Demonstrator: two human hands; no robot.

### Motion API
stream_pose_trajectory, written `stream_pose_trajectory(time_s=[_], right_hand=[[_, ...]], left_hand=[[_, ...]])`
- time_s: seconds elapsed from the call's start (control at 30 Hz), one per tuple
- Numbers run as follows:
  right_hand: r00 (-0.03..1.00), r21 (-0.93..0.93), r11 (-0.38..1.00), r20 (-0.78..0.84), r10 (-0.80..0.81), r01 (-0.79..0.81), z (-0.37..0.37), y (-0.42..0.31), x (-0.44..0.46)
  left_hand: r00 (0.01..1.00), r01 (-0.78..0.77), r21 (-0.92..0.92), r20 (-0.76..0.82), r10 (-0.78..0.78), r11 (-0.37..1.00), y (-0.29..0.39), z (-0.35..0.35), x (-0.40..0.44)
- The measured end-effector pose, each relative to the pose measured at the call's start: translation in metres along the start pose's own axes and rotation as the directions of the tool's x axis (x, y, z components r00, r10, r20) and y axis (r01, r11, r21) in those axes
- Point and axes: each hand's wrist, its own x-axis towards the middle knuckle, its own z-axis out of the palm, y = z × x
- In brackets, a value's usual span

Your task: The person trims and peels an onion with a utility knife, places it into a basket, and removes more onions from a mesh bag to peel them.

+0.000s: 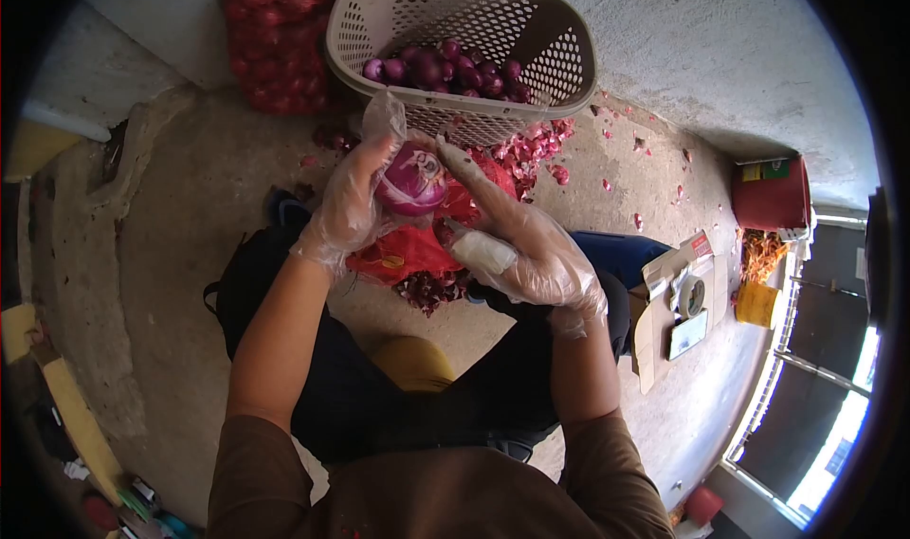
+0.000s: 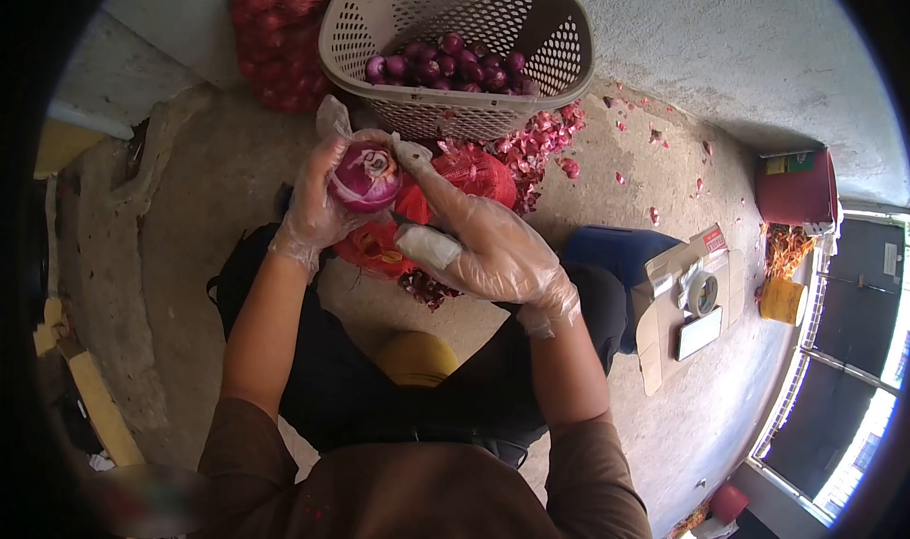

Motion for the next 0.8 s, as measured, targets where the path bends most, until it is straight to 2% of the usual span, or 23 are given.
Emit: stream_pose_trajectory(time_s=[0.1,0.13,0.2,0.3,0.37,0.4,0.47,0.53,0.63,0.73,0.8], right_hand=[[0.995,0.03,0.996,-0.053,-0.086,0.087,0.007,0.014,0.003],[0.996,0.035,0.997,-0.055,-0.071,0.073,0.007,0.013,0.004],[0.997,0.045,0.998,-0.058,-0.042,0.044,0.008,0.009,0.004],[0.999,0.043,0.999,-0.046,0.023,-0.021,0.008,0.001,0.004],[0.998,0.025,0.998,-0.03,0.05,-0.049,0.007,-0.002,0.003],[0.998,0.016,0.998,-0.02,0.057,-0.057,0.007,-0.005,0.003],[0.997,-0.011,0.997,-0.006,0.072,-0.072,0.005,-0.009,0.002],[0.996,-0.031,0.996,0.005,0.084,-0.084,0.003,-0.013,0.002],[0.993,-0.055,0.992,0.015,0.115,-0.114,0.002,-0.018,0.001],[0.994,-0.068,0.992,0.003,0.11,-0.11,0.001,-0.017,0.0],[0.998,-0.088,0.994,0.001,0.068,-0.068,0.001,-0.012,-0.001]], left_hand=[[0.997,0.069,-0.072,0.037,-0.066,0.995,0.001,0.0,0.003],[0.994,0.104,-0.108,0.057,-0.098,0.989,0.003,0.0,0.003],[0.997,-0.009,0.012,0.076,0.008,1.0,0.005,0.004,0.001],[0.988,-0.103,0.211,0.132,0.076,0.972,-0.005,-0.003,-0.003],[0.957,-0.255,0.403,0.237,0.169,0.879,-0.01,-0.015,-0.002],[0.914,-0.383,0.507,0.33,0.236,0.773,-0.005,-0.016,0.004],[0.925,-0.352,0.545,0.324,0.196,0.761,0.001,-0.015,0.004],[0.99,-0.025,0.393,0.138,-0.032,0.919,0.012,-0.003,-0.003],[0.98,-0.131,0.212,0.177,0.094,0.969,-0.002,-0.007,0.001],[0.972,0.15,-0.02,0.187,-0.144,0.988,0.006,-0.002,-0.008],[0.951,0.231,-0.056,0.223,-0.213,0.971,0.003,-0.01,-0.008]])
